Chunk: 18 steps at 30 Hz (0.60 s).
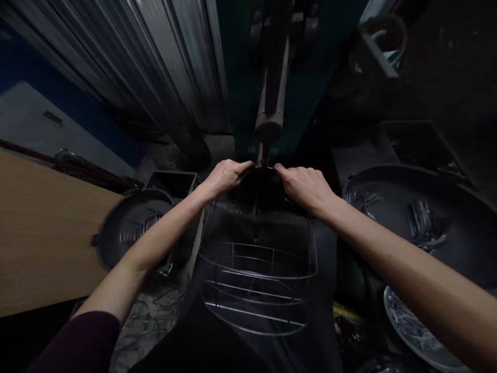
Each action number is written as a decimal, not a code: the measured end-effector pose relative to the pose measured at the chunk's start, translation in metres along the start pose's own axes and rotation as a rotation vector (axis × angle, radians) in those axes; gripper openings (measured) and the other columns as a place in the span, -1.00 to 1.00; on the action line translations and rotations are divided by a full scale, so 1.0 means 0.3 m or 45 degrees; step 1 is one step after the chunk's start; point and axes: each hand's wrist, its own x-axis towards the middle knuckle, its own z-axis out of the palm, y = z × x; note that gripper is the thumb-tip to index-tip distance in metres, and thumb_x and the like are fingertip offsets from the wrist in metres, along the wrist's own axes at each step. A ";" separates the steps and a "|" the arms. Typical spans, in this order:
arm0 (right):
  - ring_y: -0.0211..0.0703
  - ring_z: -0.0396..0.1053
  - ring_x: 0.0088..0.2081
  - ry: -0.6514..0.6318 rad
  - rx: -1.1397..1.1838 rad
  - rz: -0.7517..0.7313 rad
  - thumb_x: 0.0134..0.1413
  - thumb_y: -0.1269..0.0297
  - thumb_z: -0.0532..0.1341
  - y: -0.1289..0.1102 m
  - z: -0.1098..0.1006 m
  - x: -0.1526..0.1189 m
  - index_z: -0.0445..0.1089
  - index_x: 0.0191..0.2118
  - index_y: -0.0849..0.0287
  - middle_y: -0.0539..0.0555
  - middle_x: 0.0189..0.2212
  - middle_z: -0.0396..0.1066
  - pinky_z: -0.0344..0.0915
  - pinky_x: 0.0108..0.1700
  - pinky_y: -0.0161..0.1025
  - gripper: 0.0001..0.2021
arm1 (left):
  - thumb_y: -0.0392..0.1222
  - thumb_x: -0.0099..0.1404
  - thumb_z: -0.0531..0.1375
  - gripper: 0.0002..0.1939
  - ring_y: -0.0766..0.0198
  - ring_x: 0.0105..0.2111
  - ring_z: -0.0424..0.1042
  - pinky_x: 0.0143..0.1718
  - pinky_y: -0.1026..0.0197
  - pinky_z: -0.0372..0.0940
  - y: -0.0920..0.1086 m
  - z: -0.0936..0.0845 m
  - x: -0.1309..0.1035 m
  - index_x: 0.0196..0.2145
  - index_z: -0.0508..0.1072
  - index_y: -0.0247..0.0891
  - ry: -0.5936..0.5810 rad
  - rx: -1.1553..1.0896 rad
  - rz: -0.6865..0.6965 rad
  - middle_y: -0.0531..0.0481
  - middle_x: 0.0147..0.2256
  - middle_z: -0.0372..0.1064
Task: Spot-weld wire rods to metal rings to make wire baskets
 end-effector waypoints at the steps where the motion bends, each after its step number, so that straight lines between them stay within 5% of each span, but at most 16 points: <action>1: 0.09 0.42 -0.37 0.000 0.003 0.000 0.21 0.39 -0.12 0.001 0.000 0.001 0.17 0.18 0.18 0.23 -0.28 0.48 0.07 -0.48 -0.21 -0.56 | -0.16 0.35 -0.01 -0.68 0.16 -0.34 0.44 -0.31 0.24 0.19 0.001 0.000 0.000 -0.04 0.43 -0.19 -0.001 0.005 -0.001 -0.11 -0.35 0.46; 18: -0.04 0.42 -0.38 0.052 0.117 0.028 0.30 0.22 -0.11 0.003 0.009 0.025 0.31 -0.06 0.19 0.20 -0.34 0.46 -0.03 -0.48 -0.27 -0.68 | -0.10 0.37 -0.05 -0.66 0.22 -0.42 0.42 -0.42 0.28 0.13 -0.028 0.016 -0.001 -0.11 0.45 -0.21 0.063 0.097 0.002 -0.10 -0.39 0.46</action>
